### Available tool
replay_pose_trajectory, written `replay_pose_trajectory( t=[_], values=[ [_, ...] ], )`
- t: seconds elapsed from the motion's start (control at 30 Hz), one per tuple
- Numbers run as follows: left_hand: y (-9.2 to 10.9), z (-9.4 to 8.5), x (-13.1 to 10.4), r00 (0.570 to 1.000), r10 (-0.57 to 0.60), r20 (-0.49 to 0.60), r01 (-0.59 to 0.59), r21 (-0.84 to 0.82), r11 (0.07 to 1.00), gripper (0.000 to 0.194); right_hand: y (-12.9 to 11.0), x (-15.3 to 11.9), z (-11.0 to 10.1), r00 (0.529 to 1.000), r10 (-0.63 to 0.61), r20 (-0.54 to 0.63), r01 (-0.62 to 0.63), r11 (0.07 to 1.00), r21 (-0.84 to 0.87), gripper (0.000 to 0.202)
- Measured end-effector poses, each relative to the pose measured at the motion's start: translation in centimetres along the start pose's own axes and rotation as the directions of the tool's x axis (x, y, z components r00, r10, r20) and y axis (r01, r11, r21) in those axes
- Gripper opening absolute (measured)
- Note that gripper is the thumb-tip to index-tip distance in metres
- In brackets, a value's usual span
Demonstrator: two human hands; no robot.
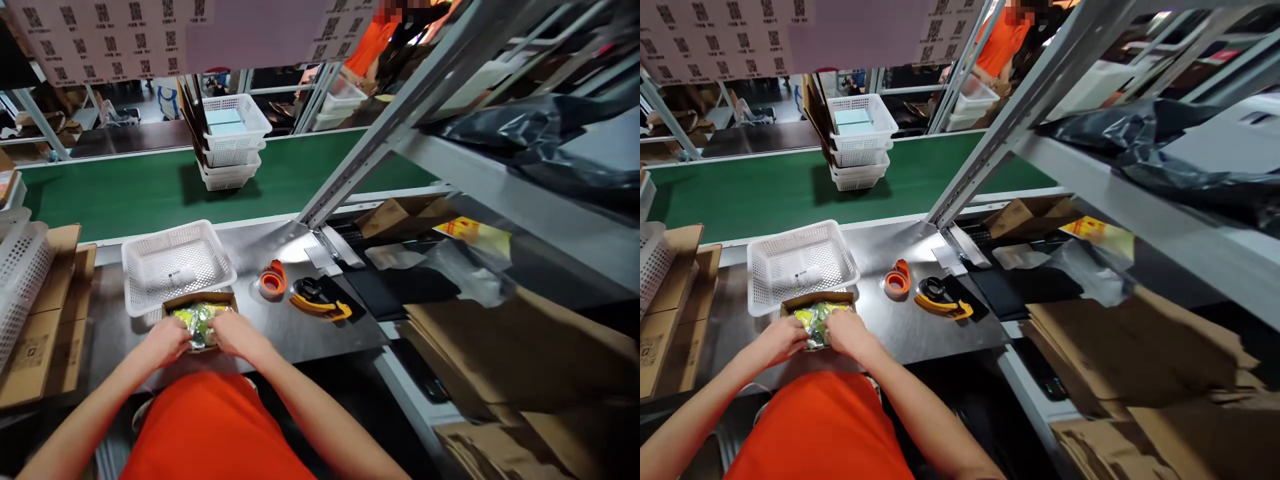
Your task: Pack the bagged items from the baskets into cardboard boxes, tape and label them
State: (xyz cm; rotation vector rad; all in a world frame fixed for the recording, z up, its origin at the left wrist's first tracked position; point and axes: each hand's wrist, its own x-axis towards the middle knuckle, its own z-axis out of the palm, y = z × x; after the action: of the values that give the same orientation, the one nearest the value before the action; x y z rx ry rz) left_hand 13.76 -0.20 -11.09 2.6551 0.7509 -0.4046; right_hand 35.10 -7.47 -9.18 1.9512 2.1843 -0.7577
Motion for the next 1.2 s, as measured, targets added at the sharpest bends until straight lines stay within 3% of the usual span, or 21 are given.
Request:
replay_pose_trajectory(
  t=[0.07,0.13,0.17,0.2,0.27,0.33,0.43,0.5,0.63,0.73,0.83,0.9,0.97,1.0,1.07,1.13,1.2],
  values=[
    [-1.0,-0.2,-2.3,0.976,-0.071,-0.206,0.061,-0.055,0.997,0.034,1.5,-2.3,0.3,0.988,-0.005,-0.154,0.027,0.99,0.136,0.029],
    [-1.7,0.3,-3.8,0.895,-0.228,-0.382,0.178,-0.162,0.971,0.037,2.8,-3.7,1.5,0.918,0.168,-0.361,-0.053,0.95,0.307,0.039],
    [-1.9,0.7,-4.1,0.867,-0.291,-0.404,0.216,-0.222,0.951,0.038,3.1,-4.1,2.4,0.87,0.276,-0.408,-0.107,0.915,0.39,0.046],
    [-1.9,1.2,-4.0,0.863,-0.322,-0.389,0.225,-0.273,0.935,0.039,3.3,-4.1,3.5,0.844,0.352,-0.404,-0.149,0.878,0.454,0.054],
    [-1.4,2.2,-3.1,0.905,-0.283,-0.316,0.178,-0.323,0.93,0.041,2.8,-3.8,5.5,0.882,0.374,-0.287,-0.196,0.845,0.498,0.072],
    [-0.5,3.0,-1.6,0.956,-0.174,-0.235,0.1,-0.296,0.95,0.043,1.6,-3.2,6.9,0.946,0.29,-0.147,-0.191,0.862,0.469,0.096],
    [0.8,3.5,0.7,0.993,-0.035,-0.114,0.016,-0.166,0.986,0.057,0.5,-2.4,7.1,0.984,0.179,-0.025,-0.162,0.934,0.317,0.12],
    [1.0,3.6,1.8,0.998,0.009,-0.061,-0.014,-0.087,0.996,0.065,0.9,-2.1,6.4,0.994,0.112,-0.012,-0.106,0.967,0.233,0.107],
    [-0.5,3.7,3.3,0.997,0.074,-0.023,-0.074,-0.001,0.997,0.064,3.8,-0.9,5.6,0.994,0.012,-0.108,0.014,0.971,0.238,0.042],
    [-2.2,3.5,4.4,0.99,0.128,-0.051,-0.127,0.024,0.992,0.059,5.6,0.4,7.6,0.951,0.126,-0.282,-0.008,0.923,0.385,0.023],
    [-2.9,3.1,5.4,0.968,0.11,-0.224,-0.104,0.041,0.994,0.058,5.8,1.2,10.8,0.83,0.346,-0.437,-0.056,0.832,0.552,0.03],
    [-2.7,3.0,5.9,0.946,0.044,-0.322,-0.03,0.049,0.998,0.089,5.6,1.4,12.7,0.77,0.441,-0.461,-0.061,0.77,0.635,0.05],
    [-2.2,3.8,6.1,0.942,0.015,-0.335,-0.002,0.04,0.999,0.108,5.3,1.3,13.7,0.739,0.494,-0.457,-0.094,0.749,0.656,0.077],
    [-1.9,4.5,6.0,0.946,0.021,-0.323,-0.013,0.027,1.0,0.104,5.3,1.1,13.9,0.736,0.486,-0.472,-0.109,0.773,0.625,0.089],
    [-1.3,6.4,5.3,0.951,0.058,-0.305,-0.064,-0.009,0.998,0.076,5.3,0.8,13.5,0.752,0.387,-0.534,-0.113,0.873,0.474,0.098],
    [-1.1,8.2,4.5,0.943,0.109,-0.314,-0.133,-0.058,0.989,0.05,5.3,0.6,12.2,0.821,0.175,-0.544,-0.038,0.967,0.253,0.088],
    [-1.3,8.8,3.8,0.929,0.135,-0.344,-0.188,-0.124,0.974,0.044,5.3,0.9,10.4,0.895,-0.087,-0.438,0.131,0.989,0.072,0.074]
  ],
)
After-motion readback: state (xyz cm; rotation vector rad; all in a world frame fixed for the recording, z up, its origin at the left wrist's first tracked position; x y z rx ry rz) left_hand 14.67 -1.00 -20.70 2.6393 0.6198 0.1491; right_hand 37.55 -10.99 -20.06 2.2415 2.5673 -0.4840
